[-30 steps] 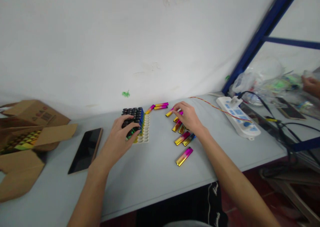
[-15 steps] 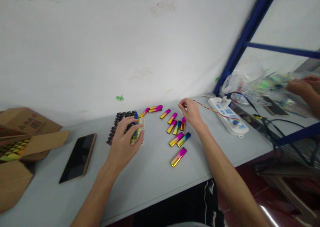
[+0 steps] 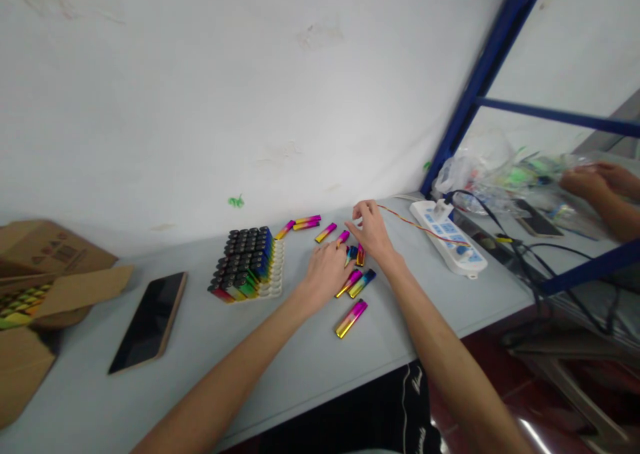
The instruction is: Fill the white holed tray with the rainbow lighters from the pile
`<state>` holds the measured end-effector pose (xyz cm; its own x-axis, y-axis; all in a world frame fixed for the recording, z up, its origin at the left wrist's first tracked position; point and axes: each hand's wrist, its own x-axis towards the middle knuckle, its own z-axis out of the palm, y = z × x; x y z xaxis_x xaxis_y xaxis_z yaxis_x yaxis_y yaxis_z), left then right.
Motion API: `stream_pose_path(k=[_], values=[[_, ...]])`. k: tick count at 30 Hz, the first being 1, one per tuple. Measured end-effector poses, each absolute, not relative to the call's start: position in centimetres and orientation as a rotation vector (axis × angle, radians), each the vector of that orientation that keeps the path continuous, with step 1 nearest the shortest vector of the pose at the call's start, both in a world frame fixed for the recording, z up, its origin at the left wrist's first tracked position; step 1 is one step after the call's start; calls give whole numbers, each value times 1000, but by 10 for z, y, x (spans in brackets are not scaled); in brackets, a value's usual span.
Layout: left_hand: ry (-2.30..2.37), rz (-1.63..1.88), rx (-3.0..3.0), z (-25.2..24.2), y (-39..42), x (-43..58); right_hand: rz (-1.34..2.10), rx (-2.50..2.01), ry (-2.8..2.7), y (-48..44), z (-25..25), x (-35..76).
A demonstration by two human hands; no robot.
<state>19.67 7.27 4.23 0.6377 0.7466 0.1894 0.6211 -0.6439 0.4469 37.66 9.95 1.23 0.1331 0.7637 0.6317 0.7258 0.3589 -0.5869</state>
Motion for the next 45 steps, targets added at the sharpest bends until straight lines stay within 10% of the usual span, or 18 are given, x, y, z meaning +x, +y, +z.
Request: stream_pose_path(k=[45], values=[[682,714,815,42,48,88,240,-1252,-1927,82,12,306]])
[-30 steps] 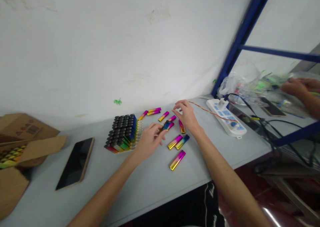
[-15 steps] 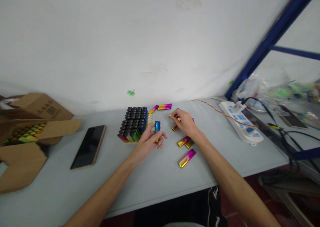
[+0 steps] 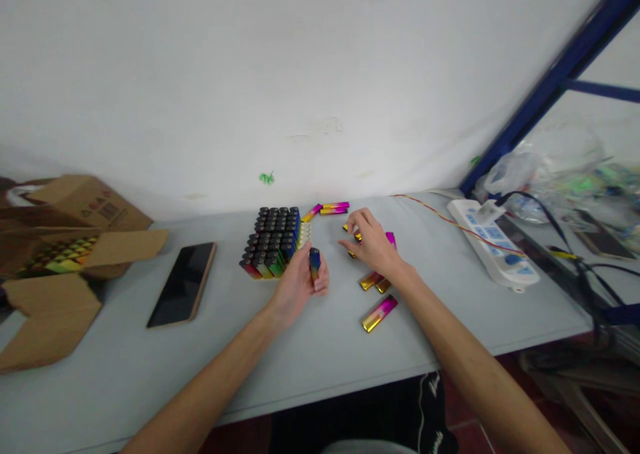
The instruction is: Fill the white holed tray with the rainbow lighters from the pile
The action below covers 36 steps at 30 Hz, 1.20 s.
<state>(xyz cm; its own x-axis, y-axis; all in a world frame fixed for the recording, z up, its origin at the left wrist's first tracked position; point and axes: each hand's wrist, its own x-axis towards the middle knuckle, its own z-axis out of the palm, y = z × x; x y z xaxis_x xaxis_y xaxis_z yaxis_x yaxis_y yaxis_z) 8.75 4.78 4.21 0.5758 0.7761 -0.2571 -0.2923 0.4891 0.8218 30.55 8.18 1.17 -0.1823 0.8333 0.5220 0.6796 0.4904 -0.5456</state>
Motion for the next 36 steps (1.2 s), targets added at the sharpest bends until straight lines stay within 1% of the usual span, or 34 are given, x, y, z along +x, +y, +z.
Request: stream_pose_path(k=[10,30,36], values=[[809,720,899,36,49,87,269,-1195,-1924,80,15,305],[823,721,870,38,44,86,236,-1221,-1957,82,11,307],[863,794,873,33,45,87,241,-1227,-1969,82,10,307]])
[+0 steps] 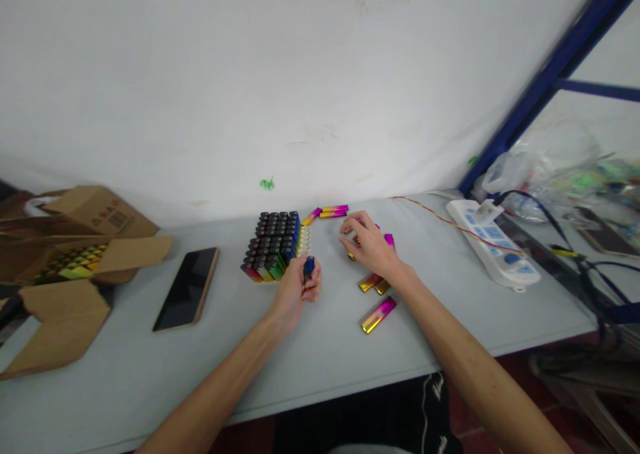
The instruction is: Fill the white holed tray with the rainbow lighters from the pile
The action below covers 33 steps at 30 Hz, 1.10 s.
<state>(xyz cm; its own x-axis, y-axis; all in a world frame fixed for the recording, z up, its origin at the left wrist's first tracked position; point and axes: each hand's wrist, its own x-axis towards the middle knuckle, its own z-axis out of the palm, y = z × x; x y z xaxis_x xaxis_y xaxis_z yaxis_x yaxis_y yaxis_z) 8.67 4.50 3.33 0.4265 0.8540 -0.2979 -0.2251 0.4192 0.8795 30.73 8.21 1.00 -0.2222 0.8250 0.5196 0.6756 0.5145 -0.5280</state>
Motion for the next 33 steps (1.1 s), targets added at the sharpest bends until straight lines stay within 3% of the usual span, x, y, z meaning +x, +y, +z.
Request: stream_pose_path(k=[13,22,27,33], values=[[795,873,903,53,45,83,204,-1222,-1955,85,8,308],[843,1185,1327,80,51,58,235,-1195,-1925,86,11,306],[968,1209,1429,92,55,40,267,-1264,-1937,86,10,305],[1094,1144,1995,88,69,18,287,-1266,-1934,89,5,309]])
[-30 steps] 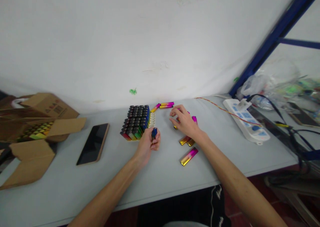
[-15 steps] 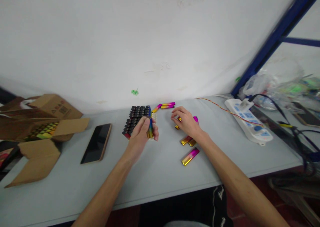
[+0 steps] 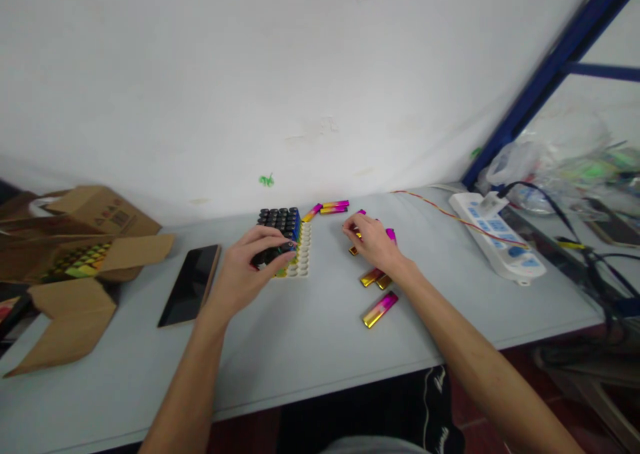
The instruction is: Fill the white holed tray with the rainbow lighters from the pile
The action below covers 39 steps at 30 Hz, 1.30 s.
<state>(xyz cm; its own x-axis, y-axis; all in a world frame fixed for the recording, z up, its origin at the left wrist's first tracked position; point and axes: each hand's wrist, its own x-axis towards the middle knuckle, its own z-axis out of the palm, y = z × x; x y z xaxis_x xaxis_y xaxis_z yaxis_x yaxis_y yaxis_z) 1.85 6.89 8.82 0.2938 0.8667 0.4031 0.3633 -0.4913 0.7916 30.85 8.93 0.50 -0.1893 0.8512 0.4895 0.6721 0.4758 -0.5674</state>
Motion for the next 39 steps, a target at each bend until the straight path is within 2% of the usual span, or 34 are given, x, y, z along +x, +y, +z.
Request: stream_pose_path(k=[5,15,23,26,31,33,39], values=[[1152,933,2333,76,78,7,332,-1274,-1920,89,4,310],[1112,744,2630,70,81,-2,115,-1251,-1805,83,21,318],[1073,724,2806,64,86,1,-54,-1334,-1618,91,22,350],[1033,794,2860,68,82,8,-134,-1360,-1555,94,21,367],[922,1191,2783,76,60,43,-218,-1376,-1495,98,18,391],[848,1215,2732,70,49,67,-186,-1379,-1501,101,15,396],[725,729,2777,34,30,146,-66,-1391,-1561,110,4,391]])
